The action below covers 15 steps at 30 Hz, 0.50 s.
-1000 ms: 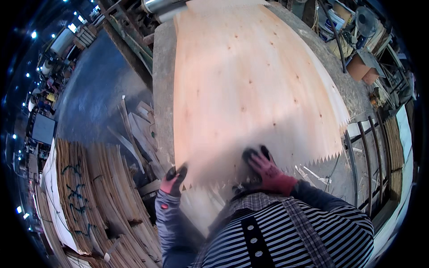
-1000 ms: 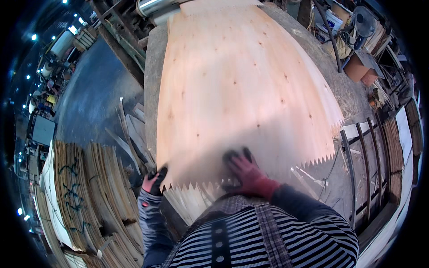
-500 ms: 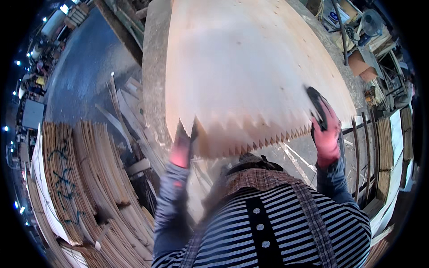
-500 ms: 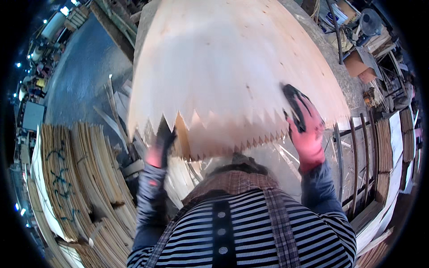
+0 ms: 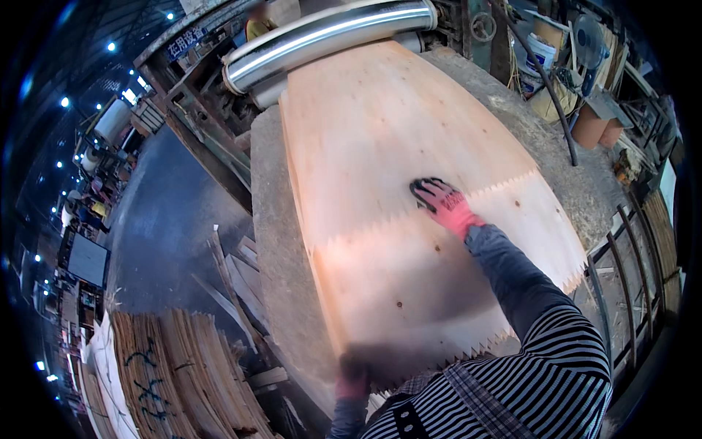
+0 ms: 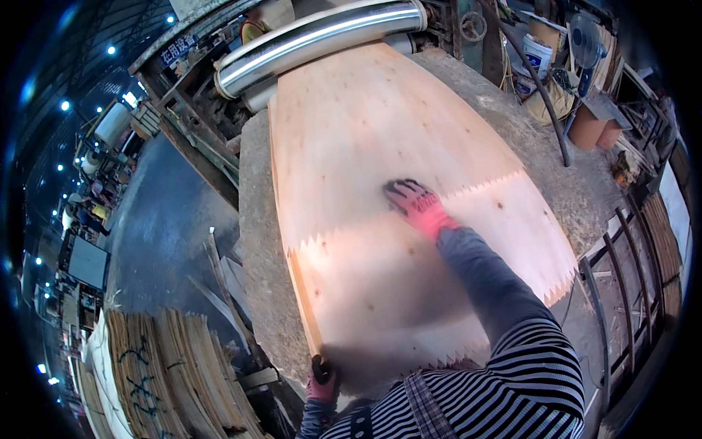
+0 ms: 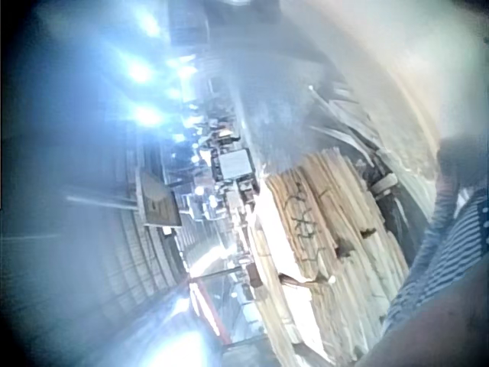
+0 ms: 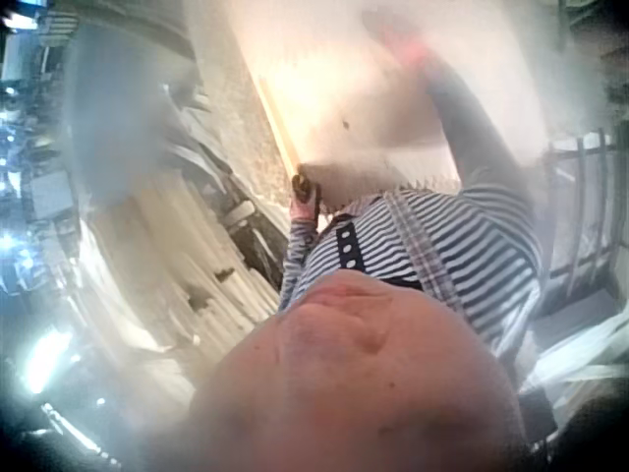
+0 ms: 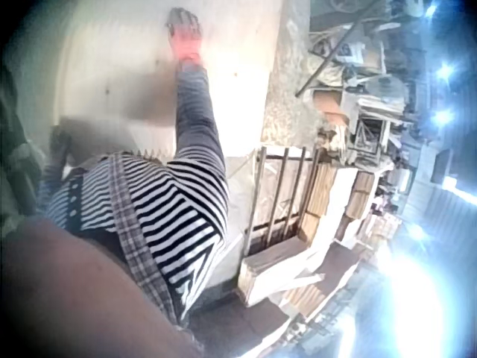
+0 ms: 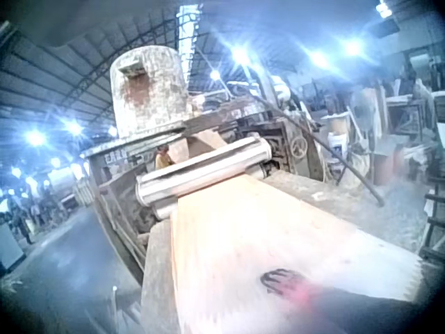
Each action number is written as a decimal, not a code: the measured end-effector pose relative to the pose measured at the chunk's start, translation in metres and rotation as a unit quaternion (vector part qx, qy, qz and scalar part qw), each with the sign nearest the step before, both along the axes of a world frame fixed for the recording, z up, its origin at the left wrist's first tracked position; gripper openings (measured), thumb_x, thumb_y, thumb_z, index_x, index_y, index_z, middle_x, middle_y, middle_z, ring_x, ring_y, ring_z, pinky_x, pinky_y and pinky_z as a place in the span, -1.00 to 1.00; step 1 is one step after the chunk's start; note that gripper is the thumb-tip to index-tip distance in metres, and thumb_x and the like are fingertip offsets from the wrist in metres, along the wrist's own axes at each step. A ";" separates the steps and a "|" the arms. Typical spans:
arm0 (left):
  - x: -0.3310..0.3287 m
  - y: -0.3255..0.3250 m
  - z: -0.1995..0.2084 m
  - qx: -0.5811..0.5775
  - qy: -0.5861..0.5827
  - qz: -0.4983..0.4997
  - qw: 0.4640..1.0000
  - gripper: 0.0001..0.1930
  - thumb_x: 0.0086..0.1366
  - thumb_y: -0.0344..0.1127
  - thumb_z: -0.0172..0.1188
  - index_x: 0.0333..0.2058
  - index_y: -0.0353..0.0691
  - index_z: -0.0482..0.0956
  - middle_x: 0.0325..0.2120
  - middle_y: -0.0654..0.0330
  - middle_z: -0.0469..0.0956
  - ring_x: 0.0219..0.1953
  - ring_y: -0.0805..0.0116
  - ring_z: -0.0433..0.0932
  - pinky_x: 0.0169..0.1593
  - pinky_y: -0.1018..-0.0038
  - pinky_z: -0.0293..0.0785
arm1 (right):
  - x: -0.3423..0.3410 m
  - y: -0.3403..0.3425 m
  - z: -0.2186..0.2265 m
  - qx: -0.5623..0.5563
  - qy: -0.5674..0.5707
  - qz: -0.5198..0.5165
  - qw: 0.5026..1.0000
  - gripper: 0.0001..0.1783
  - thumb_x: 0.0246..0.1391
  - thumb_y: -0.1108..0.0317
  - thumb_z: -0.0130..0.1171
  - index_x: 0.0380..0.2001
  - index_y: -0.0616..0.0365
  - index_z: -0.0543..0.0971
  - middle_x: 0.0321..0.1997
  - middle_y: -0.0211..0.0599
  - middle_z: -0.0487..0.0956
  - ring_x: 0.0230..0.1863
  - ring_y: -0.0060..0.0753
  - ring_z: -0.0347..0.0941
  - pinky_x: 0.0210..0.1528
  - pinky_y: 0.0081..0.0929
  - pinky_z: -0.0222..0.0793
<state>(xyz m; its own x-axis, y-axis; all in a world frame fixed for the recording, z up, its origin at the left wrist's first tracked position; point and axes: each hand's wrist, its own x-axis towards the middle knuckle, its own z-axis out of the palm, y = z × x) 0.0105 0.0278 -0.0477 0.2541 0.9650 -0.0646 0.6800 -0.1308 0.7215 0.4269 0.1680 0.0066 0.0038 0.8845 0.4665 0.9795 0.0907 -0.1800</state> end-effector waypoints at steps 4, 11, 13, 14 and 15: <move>0.004 0.010 0.019 -0.164 -0.084 0.039 0.982 -0.59 0.05 -0.39 0.09 -0.10 -0.30 0.23 -0.33 0.11 0.45 -0.35 0.38 0.46 -0.33 0.54 0.38 | 0.000 0.043 -0.006 -0.052 -0.034 -0.177 0.982 -0.47 -0.04 0.16 -0.11 0.04 0.04 0.19 0.13 -0.18 0.14 0.17 -0.15 -0.03 0.20 -0.25 -0.21; -0.011 0.021 -0.025 -0.162 -0.303 -0.020 0.939 -0.62 0.07 -0.41 0.08 -0.10 -0.27 0.25 -0.31 0.10 0.43 -0.30 0.37 0.45 -0.29 0.55 0.40 | -0.082 -0.080 0.028 -0.050 0.025 0.015 0.998 -0.34 -0.08 0.03 -0.06 0.05 0.18 0.16 0.10 -0.05 0.15 0.19 -0.09 -0.07 0.22 -0.16 -0.32; 0.012 0.022 0.030 -0.329 -0.360 0.020 0.873 -0.68 0.08 -0.41 0.07 -0.15 -0.23 0.31 -0.40 0.15 0.44 -0.40 0.42 0.46 -0.37 0.57 0.40 | -0.094 -0.137 0.033 -0.106 0.028 0.007 0.994 -0.30 -0.14 -0.02 0.00 0.01 0.21 0.21 0.09 0.00 0.16 0.19 -0.04 -0.08 0.22 -0.15 -0.32; 0.016 0.013 0.035 -0.369 -0.403 0.073 0.834 -0.72 0.10 -0.39 0.06 -0.17 -0.21 0.34 -0.44 0.17 0.45 -0.48 0.45 0.46 -0.45 0.59 0.40 | -0.097 -0.163 0.029 -0.127 0.031 -0.002 0.991 -0.29 -0.16 -0.04 0.03 -0.01 0.24 0.23 0.08 0.02 0.16 0.19 -0.01 -0.09 0.22 -0.14 -0.31; 0.016 0.015 0.023 -0.237 -0.378 -0.020 0.895 -0.74 0.10 -0.36 0.06 -0.19 -0.19 0.36 -0.48 0.18 0.46 -0.54 0.46 0.44 -0.52 0.60 0.36 | -0.101 -0.189 0.022 -0.141 0.039 -0.037 0.989 -0.29 -0.17 -0.03 0.04 -0.02 0.26 0.24 0.08 0.04 0.16 0.18 0.01 -0.08 0.21 -0.12 -0.31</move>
